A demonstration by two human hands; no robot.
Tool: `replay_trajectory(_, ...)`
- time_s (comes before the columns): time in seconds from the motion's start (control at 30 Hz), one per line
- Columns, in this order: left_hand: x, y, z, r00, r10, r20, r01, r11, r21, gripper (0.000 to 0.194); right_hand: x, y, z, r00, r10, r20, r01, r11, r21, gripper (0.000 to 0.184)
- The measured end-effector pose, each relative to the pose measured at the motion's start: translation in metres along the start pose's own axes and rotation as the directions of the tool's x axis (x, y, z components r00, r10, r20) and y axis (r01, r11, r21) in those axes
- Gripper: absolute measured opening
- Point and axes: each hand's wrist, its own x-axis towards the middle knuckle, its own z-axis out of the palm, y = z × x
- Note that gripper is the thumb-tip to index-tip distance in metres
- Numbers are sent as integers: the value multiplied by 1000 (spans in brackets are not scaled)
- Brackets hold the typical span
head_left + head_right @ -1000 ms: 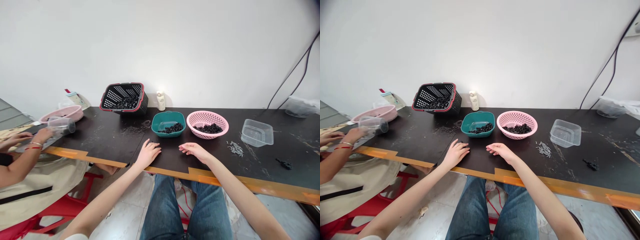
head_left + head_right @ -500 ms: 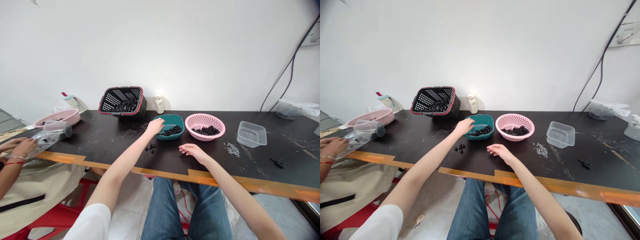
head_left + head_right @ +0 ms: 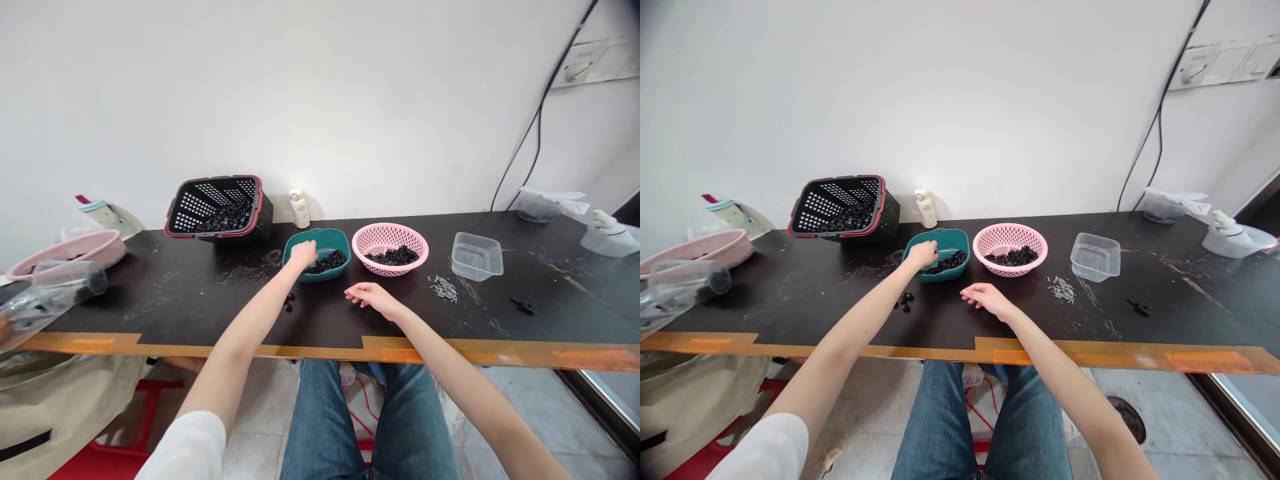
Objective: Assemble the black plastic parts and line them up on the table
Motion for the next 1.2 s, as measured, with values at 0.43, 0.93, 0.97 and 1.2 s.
replay_trajectory(0.43,-93,78,63,750,546,-374,-656,536,-532,19,-75,-10,-149,841,-250,-481,-210,668,-714,30)
replay_trajectory(0.93,-84,72,86,773,374,-512,-627,574,-527,15,-62,-11,-159,968,-23,-250,-153,734,-662,20)
replay_trajectory(0.97,-84,73,87,772,367,-518,-630,547,-551,16,-62,-17,-144,981,-34,-189,-83,813,-576,25)
replay_trajectory(1.2,-81,80,94,853,293,-431,-515,340,-787,19,-12,-27,-42,908,-332,-256,296,940,-171,30)
